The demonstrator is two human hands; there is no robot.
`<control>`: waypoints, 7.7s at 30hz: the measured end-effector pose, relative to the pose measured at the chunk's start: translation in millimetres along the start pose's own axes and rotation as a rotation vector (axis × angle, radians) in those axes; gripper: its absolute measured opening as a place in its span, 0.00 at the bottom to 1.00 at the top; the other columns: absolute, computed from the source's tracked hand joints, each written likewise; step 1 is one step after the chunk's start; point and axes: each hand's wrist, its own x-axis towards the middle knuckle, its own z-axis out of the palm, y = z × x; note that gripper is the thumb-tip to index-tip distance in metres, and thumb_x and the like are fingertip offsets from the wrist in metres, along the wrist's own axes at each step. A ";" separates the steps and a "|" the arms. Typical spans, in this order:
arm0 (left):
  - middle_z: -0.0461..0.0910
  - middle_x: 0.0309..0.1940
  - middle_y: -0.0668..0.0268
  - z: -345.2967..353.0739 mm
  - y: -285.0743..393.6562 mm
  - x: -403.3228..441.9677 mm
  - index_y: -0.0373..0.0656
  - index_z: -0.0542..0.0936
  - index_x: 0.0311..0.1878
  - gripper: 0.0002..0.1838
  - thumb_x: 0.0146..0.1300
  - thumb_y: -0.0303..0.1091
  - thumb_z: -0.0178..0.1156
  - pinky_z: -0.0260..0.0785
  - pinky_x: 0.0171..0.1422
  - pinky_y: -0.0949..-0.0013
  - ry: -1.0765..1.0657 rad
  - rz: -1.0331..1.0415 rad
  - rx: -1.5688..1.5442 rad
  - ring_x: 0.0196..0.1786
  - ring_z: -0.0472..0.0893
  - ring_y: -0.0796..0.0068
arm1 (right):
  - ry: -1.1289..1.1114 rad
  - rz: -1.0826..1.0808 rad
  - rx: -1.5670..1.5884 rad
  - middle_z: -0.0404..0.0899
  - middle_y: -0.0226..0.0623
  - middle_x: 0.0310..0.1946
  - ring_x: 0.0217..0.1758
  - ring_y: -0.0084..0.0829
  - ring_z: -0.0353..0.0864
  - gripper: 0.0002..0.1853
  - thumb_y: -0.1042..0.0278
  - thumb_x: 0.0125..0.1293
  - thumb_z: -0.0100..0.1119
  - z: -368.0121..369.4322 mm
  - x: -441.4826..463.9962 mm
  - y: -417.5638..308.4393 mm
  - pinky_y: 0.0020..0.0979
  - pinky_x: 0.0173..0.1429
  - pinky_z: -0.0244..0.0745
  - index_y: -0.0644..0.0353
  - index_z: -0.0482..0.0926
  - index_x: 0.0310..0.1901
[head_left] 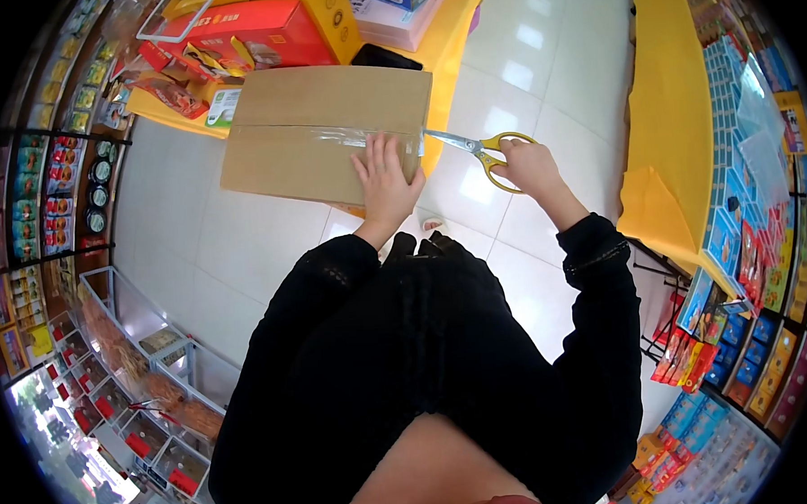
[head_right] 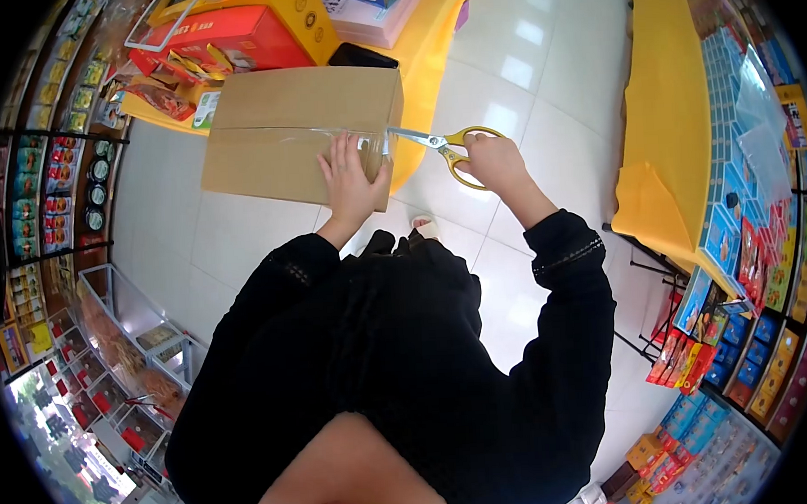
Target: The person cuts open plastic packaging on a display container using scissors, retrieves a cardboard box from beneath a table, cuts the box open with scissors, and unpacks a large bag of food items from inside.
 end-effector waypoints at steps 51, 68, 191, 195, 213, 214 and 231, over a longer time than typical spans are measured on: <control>0.64 0.54 0.62 7.7 -4.8 22.1 0.45 0.67 0.53 0.30 0.41 0.29 0.58 0.46 0.62 0.42 0.171 0.188 -0.120 0.58 0.61 0.56 | -1.224 0.111 1.226 0.58 0.20 0.14 0.11 0.11 0.54 0.27 0.38 0.58 0.46 -6.9 67.4 37.7 0.15 0.14 0.52 0.61 0.69 0.34; 0.61 0.56 0.56 5.0 -1.6 24.4 0.40 0.60 0.57 0.36 0.41 0.33 0.59 0.41 0.62 0.39 0.159 0.048 -0.167 0.60 0.57 0.55 | -0.814 -0.044 0.599 0.59 0.25 0.10 0.12 0.19 0.60 0.27 0.38 0.55 0.51 -40.0 67.4 18.4 0.20 0.17 0.56 0.61 0.73 0.22; 0.50 0.66 0.68 -71.4 -174.1 -159.5 0.48 0.66 0.57 0.31 0.47 0.40 0.61 0.52 0.63 0.60 -0.543 0.291 -0.100 0.67 0.52 0.76 | -0.190 0.272 0.194 0.61 0.51 0.56 0.59 0.44 0.64 0.48 0.31 0.45 0.51 25.4 183.3 -364.6 0.41 0.59 0.60 0.69 0.58 0.57; 0.50 0.66 0.69 -73.4 -175.3 -155.5 0.48 0.66 0.57 0.32 0.46 0.42 0.62 0.51 0.64 0.60 -0.581 0.293 -0.118 0.67 0.52 0.76 | -0.122 0.150 0.066 0.67 0.51 0.51 0.55 0.41 0.69 0.39 0.38 0.51 0.49 31.7 200.5 -373.8 0.36 0.56 0.65 0.70 0.67 0.51; 0.71 0.53 0.63 -93.7 -162.5 -130.0 0.46 0.76 0.41 0.11 0.58 0.36 0.48 0.67 0.50 0.65 -0.563 0.150 -0.280 0.54 0.71 0.70 | 0.367 -0.171 0.191 0.76 0.49 0.30 0.33 0.45 0.77 0.19 0.56 0.47 0.59 -83.2 195.7 -250.3 0.41 0.36 0.71 0.64 0.74 0.34; 0.71 0.53 0.63 -98.7 -159.3 -128.1 0.46 0.76 0.42 0.11 0.57 0.36 0.49 0.66 0.50 0.65 -0.590 0.118 -0.289 0.54 0.72 0.70 | 0.405 -0.186 0.241 0.76 0.51 0.29 0.33 0.46 0.77 0.19 0.56 0.47 0.59 -99.8 212.4 -252.8 0.41 0.37 0.71 0.65 0.75 0.32; 0.78 0.34 0.59 -130.4 -133.9 -93.4 0.42 0.75 0.44 0.14 0.56 0.35 0.51 0.69 0.41 0.64 -0.491 -0.188 -0.359 0.36 0.77 0.59 | 0.504 -0.321 -0.011 0.77 0.50 0.33 0.37 0.45 0.77 0.20 0.53 0.56 0.51 -109.6 349.0 -264.5 0.39 0.43 0.71 0.65 0.75 0.35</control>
